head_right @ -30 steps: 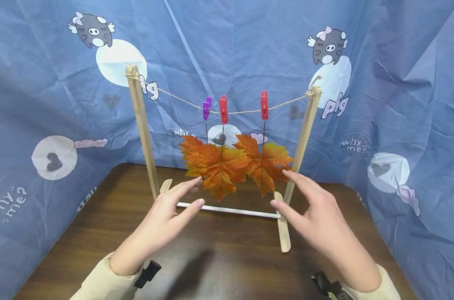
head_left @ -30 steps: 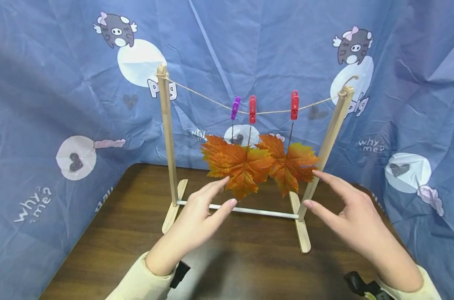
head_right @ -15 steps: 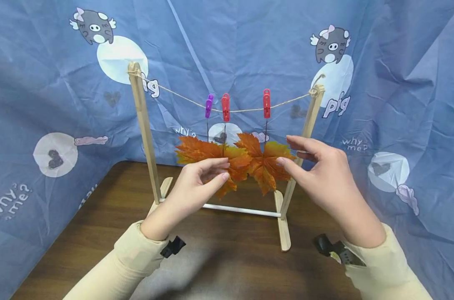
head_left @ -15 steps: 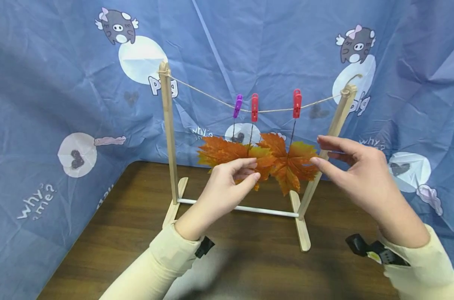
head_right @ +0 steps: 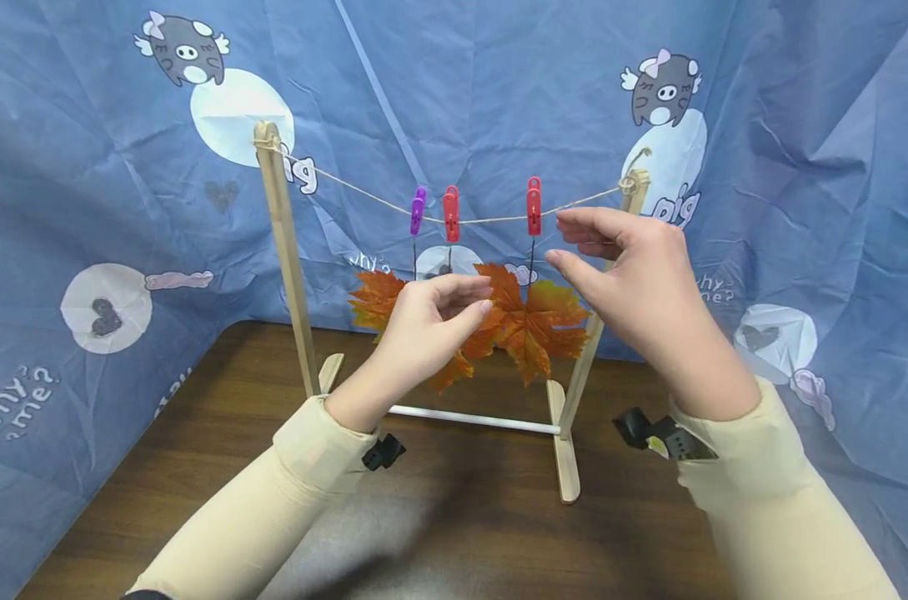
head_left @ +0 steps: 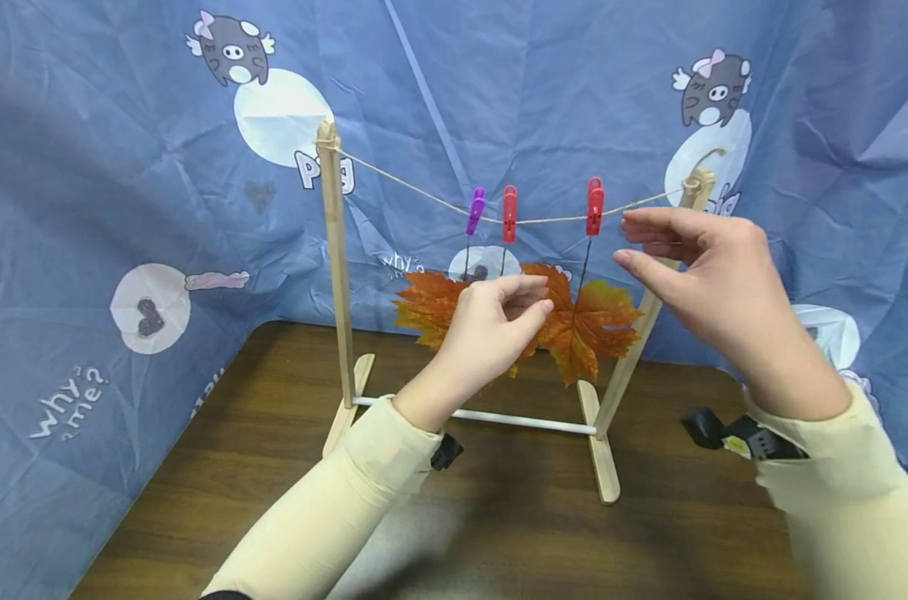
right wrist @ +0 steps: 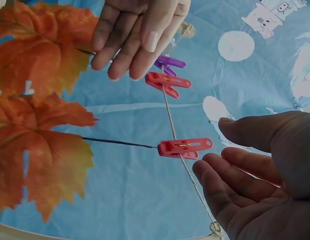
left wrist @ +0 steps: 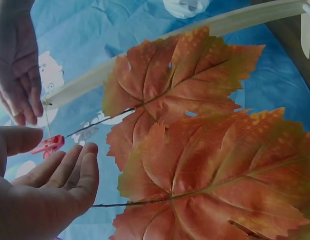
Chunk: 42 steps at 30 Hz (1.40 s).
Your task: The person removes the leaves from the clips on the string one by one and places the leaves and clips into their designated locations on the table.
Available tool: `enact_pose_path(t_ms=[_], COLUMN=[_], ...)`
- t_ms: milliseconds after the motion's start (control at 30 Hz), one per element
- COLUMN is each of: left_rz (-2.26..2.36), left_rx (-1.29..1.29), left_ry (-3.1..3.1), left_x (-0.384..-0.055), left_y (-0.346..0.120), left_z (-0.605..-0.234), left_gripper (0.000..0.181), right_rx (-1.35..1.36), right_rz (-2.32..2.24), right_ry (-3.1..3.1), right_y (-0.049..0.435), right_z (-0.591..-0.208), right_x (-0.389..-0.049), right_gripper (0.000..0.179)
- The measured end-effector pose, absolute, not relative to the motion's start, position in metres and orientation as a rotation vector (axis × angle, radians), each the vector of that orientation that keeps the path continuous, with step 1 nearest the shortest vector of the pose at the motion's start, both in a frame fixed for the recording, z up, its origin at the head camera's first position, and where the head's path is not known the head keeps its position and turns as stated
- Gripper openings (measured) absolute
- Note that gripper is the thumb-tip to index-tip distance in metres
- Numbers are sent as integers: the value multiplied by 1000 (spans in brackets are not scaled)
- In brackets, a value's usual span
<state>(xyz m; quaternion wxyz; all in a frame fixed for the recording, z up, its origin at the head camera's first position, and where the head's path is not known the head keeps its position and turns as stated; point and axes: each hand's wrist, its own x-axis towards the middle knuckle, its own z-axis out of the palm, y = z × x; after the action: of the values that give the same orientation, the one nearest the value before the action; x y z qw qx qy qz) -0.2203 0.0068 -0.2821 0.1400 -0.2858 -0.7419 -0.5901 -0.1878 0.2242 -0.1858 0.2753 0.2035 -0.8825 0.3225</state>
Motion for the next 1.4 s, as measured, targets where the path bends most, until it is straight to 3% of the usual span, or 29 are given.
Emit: enact_pose_path(t_ms=[800, 1400], left_rz=[-1555, -1496], left_rx=[-760, -738], left_ry=[-2167, -2175], left_x=[-253, -269], left_y=[42, 58], left_z=[-260, -257], left_gripper=[26, 21], right_rx=[555, 592], right_rz=[776, 708], right_ry=[-2549, -2724], right_y=[212, 208], right_z=[-139, -128], right_x=[-222, -241], right_gripper=[43, 51])
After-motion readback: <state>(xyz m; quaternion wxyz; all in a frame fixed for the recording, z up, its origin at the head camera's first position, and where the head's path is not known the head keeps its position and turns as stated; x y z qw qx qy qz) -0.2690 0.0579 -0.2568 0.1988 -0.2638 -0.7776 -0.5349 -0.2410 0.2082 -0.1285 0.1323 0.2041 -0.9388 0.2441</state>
